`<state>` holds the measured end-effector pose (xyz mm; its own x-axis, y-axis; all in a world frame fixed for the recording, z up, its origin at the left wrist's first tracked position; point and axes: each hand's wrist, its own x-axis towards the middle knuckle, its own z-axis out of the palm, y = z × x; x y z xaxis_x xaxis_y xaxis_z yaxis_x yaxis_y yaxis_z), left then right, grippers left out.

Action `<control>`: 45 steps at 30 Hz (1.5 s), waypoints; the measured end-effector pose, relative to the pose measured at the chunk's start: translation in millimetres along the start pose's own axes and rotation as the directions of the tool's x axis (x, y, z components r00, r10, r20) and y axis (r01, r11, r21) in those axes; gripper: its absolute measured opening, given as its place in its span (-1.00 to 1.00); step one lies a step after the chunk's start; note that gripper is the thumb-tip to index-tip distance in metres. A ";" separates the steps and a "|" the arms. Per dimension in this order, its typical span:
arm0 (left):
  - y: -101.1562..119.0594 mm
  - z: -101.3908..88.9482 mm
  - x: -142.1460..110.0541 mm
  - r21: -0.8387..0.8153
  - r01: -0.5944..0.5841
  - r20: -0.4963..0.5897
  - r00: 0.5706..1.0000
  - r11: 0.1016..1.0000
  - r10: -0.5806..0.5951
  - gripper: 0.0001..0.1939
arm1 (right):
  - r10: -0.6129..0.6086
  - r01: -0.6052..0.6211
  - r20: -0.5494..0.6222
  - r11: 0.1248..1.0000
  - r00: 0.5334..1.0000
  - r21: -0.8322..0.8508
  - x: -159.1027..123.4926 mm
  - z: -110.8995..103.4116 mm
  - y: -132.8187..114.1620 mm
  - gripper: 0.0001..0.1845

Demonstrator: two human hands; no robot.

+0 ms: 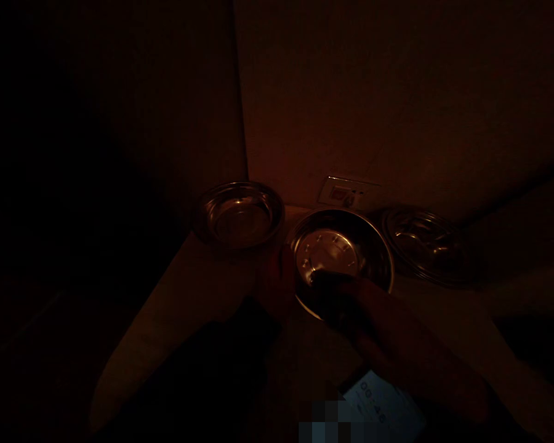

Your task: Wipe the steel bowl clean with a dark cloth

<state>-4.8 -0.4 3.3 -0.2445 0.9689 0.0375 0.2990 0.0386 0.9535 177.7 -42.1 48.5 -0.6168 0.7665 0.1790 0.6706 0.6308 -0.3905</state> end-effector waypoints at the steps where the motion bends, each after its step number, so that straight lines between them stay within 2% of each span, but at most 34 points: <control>1: 0.1 0.1 0.0 0.008 0.006 0.004 1.000 1.000 -0.006 -0.61 | -0.015 0.015 0.020 1.000 1.000 -0.004 0.0 -1.6 0.4 -0.77; 4: -0.4 0.6 0.3 0.010 0.007 -0.014 1.000 1.000 -0.007 -0.62 | -0.025 0.025 0.019 0.999 1.000 -0.037 -0.4 -0.6 2.5 -0.82; 7: -1.5 0.7 1.5 0.008 0.012 -0.037 0.999 1.000 -0.012 -0.63 | 0.037 -0.038 -0.006 0.998 0.999 -0.048 -1.1 4.8 6.2 -0.79; 9: -2.0 0.5 2.2 0.000 0.030 -0.032 0.999 1.000 -0.030 -0.63 | 0.060 -0.059 0.020 0.997 0.998 -0.052 -1.3 6.9 8.3 -0.67; 11: -2.3 0.3 2.5 -0.026 0.048 -0.031 0.998 0.999 -0.049 -0.62 | 0.028 -0.024 0.050 0.996 0.998 -0.087 -1.5 6.8 9.5 -0.55; 15: -2.5 -0.1 2.1 -0.020 0.053 -0.038 0.998 0.998 -0.054 -0.61 | -0.059 0.070 0.096 0.991 0.994 -0.117 -2.0 3.6 11.1 -0.54; 19: -2.3 -0.6 1.5 -0.027 0.042 -0.026 0.999 0.999 -0.043 -0.61 | -0.053 0.061 0.119 0.996 0.991 -0.066 -3.8 1.6 14.0 -0.52; 24: -0.9 -0.3 1.0 0.017 0.079 -0.015 0.997 0.997 -0.079 -0.61 | -0.087 0.101 0.120 0.988 0.989 -0.117 -5.6 -0.3 16.6 -0.50; 26: -0.9 0.3 0.9 0.003 0.071 -0.010 0.997 0.997 -0.071 -0.62 | -0.089 0.106 0.135 0.986 0.987 -0.130 -4.4 -0.6 14.6 -0.53; 31: -2.1 1.2 -0.3 -0.013 0.020 -0.014 1.000 1.000 -0.021 -0.63 | -0.058 0.075 0.152 0.991 0.987 -0.114 1.1 0.3 6.3 -0.77; 38: -3.1 1.2 -0.1 0.000 0.019 -0.035 0.999 1.000 -0.019 -0.62 | -0.132 0.147 0.129 0.983 0.983 -0.112 0.5 3.6 8.3 -0.74; 45: -0.4 5.0 -2.6 -0.011 0.048 -0.053 0.997 0.999 -0.048 -0.56 | -0.165 0.171 0.058 0.980 0.985 -0.104 9.0 22.4 -2.8 -0.71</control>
<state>0.4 -1.8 1.4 -0.3077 0.9515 0.0072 0.2767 0.0823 0.9574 161.0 -39.6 31.0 -0.7420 0.6433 0.1887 0.5946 0.7615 -0.2578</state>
